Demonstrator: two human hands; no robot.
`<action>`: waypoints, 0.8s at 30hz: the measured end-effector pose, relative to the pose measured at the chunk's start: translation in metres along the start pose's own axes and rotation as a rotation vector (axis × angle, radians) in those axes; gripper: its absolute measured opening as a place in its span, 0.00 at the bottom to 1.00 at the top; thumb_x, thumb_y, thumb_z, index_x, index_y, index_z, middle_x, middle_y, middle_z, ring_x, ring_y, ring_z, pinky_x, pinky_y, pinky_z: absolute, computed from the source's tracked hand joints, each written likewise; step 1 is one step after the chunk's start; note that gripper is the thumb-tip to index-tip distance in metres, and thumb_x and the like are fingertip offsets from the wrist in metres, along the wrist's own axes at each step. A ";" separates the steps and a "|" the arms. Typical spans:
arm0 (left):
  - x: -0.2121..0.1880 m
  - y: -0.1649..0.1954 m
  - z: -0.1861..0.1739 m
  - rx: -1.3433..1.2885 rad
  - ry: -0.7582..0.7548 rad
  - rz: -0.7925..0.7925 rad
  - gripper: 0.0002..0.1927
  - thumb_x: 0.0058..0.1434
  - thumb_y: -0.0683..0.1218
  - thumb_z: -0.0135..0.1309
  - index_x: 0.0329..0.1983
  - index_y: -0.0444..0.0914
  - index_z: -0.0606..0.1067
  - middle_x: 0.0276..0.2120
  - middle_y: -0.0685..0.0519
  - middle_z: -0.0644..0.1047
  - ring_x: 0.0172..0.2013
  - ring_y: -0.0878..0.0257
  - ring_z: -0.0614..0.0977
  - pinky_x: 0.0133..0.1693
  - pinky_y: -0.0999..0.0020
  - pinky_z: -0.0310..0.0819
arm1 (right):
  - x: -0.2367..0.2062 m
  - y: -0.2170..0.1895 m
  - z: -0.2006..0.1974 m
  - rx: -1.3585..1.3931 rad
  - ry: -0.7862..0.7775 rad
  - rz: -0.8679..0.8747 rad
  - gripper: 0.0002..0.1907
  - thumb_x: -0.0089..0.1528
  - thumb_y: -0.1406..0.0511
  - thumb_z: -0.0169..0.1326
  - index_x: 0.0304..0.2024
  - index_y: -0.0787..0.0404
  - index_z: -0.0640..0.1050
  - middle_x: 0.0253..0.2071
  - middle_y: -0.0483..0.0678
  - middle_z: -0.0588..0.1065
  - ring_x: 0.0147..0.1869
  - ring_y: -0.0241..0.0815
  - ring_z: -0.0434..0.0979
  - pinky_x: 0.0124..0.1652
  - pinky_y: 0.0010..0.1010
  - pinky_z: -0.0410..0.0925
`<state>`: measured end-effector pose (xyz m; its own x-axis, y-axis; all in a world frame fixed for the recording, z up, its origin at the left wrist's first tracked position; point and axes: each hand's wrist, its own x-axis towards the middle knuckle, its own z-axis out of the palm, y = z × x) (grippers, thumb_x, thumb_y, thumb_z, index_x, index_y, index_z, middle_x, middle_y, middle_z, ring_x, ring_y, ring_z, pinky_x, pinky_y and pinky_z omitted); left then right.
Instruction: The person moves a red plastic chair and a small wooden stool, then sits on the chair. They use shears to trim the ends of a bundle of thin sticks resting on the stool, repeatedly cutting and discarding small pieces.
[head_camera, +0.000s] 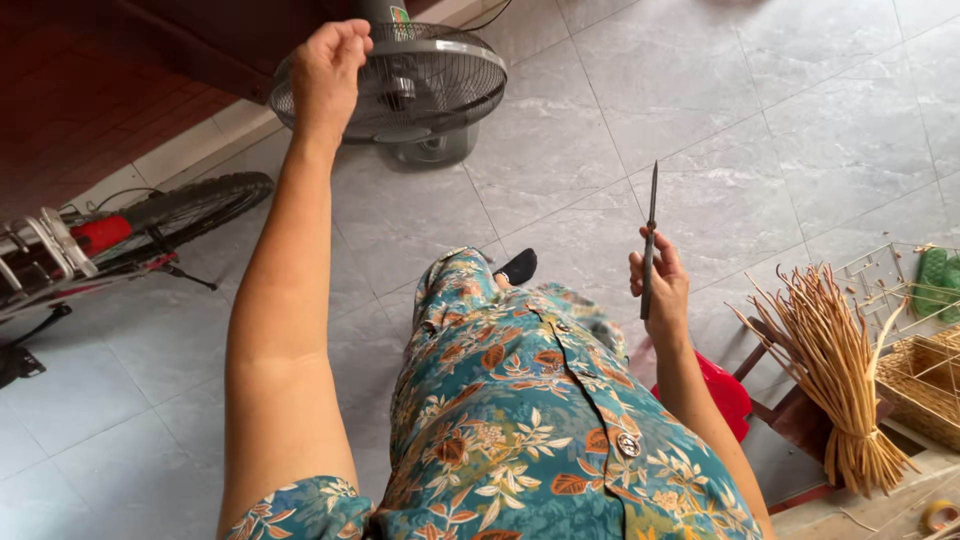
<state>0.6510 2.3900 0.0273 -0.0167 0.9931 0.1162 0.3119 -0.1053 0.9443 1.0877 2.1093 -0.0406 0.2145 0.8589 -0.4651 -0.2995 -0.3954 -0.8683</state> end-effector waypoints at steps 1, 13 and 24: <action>0.016 0.000 -0.004 0.013 0.012 0.025 0.09 0.72 0.43 0.54 0.51 0.35 0.80 0.40 0.54 0.85 0.43 0.65 0.86 0.46 0.70 0.81 | 0.007 -0.008 0.006 -0.035 -0.003 -0.032 0.28 0.66 0.68 0.56 0.69 0.63 0.67 0.31 0.38 0.67 0.29 0.25 0.63 0.27 0.18 0.58; 0.141 -0.040 -0.006 0.737 -0.340 -0.030 0.08 0.60 0.48 0.62 0.38 0.41 0.84 0.38 0.42 0.82 0.39 0.43 0.82 0.41 0.52 0.76 | 0.042 -0.052 0.106 0.009 0.067 -0.100 0.30 0.66 0.66 0.55 0.70 0.66 0.65 0.29 0.40 0.66 0.28 0.28 0.62 0.29 0.19 0.57; 0.163 -0.068 0.010 0.683 -0.657 -0.019 0.12 0.67 0.49 0.57 0.38 0.34 0.77 0.42 0.40 0.79 0.46 0.43 0.79 0.48 0.50 0.71 | 0.022 -0.018 0.121 0.126 0.249 -0.088 0.29 0.67 0.64 0.55 0.70 0.65 0.66 0.30 0.40 0.68 0.29 0.28 0.64 0.29 0.18 0.60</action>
<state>0.6367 2.5600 -0.0215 0.4460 0.8467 -0.2900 0.8088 -0.2425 0.5358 0.9847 2.1743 -0.0145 0.4622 0.7754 -0.4303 -0.3797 -0.2655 -0.8862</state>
